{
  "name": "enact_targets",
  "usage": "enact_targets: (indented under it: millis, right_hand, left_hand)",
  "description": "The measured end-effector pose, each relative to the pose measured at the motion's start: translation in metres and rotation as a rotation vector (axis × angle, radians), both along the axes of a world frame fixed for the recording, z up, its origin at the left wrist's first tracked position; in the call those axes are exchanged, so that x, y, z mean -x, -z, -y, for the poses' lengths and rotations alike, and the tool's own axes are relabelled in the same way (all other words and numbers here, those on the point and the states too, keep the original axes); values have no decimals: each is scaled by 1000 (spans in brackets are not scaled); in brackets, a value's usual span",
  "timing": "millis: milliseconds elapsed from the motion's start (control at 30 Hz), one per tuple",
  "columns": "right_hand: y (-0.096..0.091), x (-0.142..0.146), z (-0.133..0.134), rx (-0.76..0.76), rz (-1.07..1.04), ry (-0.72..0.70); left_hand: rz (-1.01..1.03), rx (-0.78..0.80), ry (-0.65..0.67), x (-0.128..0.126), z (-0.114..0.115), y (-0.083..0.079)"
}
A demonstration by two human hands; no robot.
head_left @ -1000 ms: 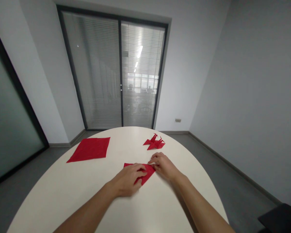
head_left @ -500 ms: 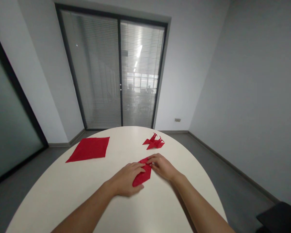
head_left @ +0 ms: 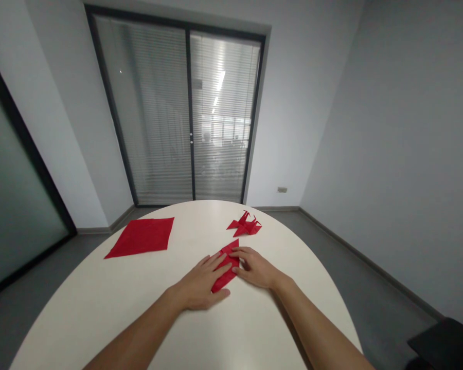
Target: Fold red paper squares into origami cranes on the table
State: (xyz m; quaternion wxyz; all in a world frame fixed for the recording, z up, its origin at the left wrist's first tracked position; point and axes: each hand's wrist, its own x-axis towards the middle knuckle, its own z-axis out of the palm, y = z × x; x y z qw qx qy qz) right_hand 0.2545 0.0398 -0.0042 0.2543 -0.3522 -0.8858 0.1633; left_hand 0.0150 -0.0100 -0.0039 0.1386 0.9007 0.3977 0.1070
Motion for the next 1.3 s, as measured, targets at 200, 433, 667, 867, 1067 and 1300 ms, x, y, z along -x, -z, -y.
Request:
enact_targets:
  millis: [200, 433, 667, 867, 1067, 1300]
  right_hand:
    - [2, -2, -3, -9, 20, -24]
    - [-2, 0, 1, 118, 94, -51]
    - [-1, 8, 1, 21, 110, -24]
    - [-2, 9, 1, -82, 89, -16]
    - [6, 6, 0, 115, 270, 89]
    - [-4, 5, -1, 0, 93, -56]
  left_hand:
    - [0, 19, 26, 3, -4, 6]
    - [-19, 16, -24, -1, 0, 3]
    - [-11, 27, -68, -4, 1, 1]
    - [9, -7, -2, -1, 0, 1]
    - [26, -27, -24, -1, -1, 5]
    - [39, -13, -37, 1, -2, 7]
